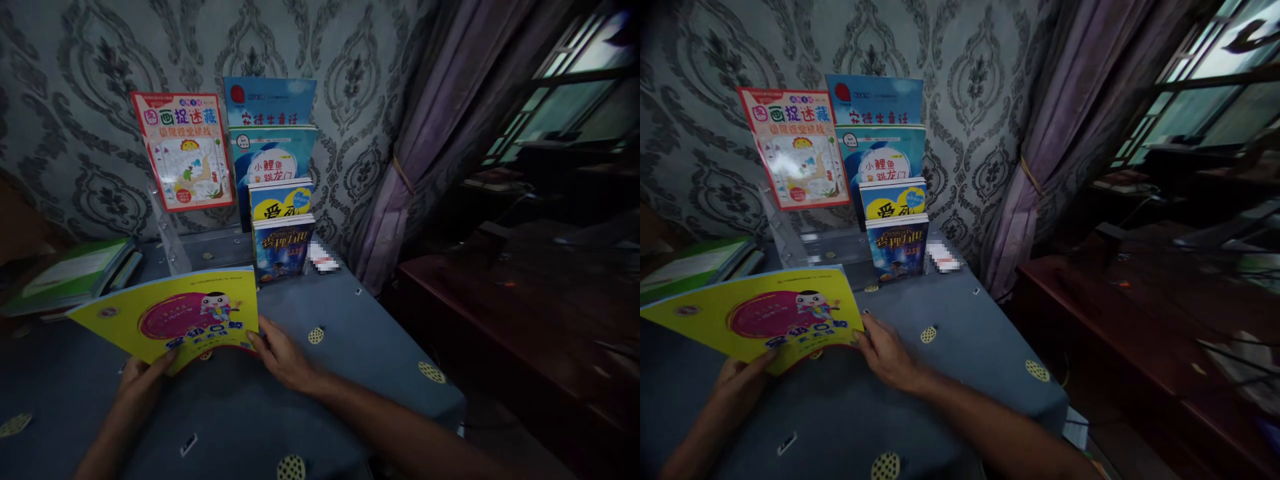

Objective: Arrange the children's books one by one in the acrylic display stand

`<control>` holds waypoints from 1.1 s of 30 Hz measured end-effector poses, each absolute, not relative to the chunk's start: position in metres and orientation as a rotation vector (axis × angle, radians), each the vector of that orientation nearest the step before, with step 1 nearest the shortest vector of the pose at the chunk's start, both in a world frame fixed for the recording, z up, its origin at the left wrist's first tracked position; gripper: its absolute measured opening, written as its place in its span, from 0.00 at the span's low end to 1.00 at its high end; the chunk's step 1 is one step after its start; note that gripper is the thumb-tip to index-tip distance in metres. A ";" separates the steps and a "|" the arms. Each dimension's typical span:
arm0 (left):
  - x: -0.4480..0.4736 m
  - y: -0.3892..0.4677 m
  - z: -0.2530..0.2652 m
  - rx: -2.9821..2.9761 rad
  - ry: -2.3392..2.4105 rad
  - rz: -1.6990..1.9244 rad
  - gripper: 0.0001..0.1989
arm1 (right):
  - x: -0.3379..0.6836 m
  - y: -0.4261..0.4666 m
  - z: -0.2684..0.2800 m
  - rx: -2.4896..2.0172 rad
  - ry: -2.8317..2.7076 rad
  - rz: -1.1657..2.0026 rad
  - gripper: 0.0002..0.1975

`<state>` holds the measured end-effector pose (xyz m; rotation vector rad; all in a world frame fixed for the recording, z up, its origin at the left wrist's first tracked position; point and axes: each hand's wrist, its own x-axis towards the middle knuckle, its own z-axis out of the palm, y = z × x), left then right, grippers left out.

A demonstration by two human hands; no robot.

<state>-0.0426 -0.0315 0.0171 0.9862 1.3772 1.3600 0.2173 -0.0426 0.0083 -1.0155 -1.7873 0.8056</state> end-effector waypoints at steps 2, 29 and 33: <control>-0.049 -0.031 0.020 1.039 1.381 1.327 0.40 | 0.218 -0.042 0.010 -1.014 -1.777 0.786 0.08; -0.045 -0.023 0.062 1.592 1.349 1.180 0.19 | 0.219 -0.033 0.026 -1.017 -1.723 0.846 0.19; -0.047 -0.024 0.068 1.704 1.335 1.143 0.20 | 0.219 -0.029 0.033 -0.993 -1.745 0.835 0.21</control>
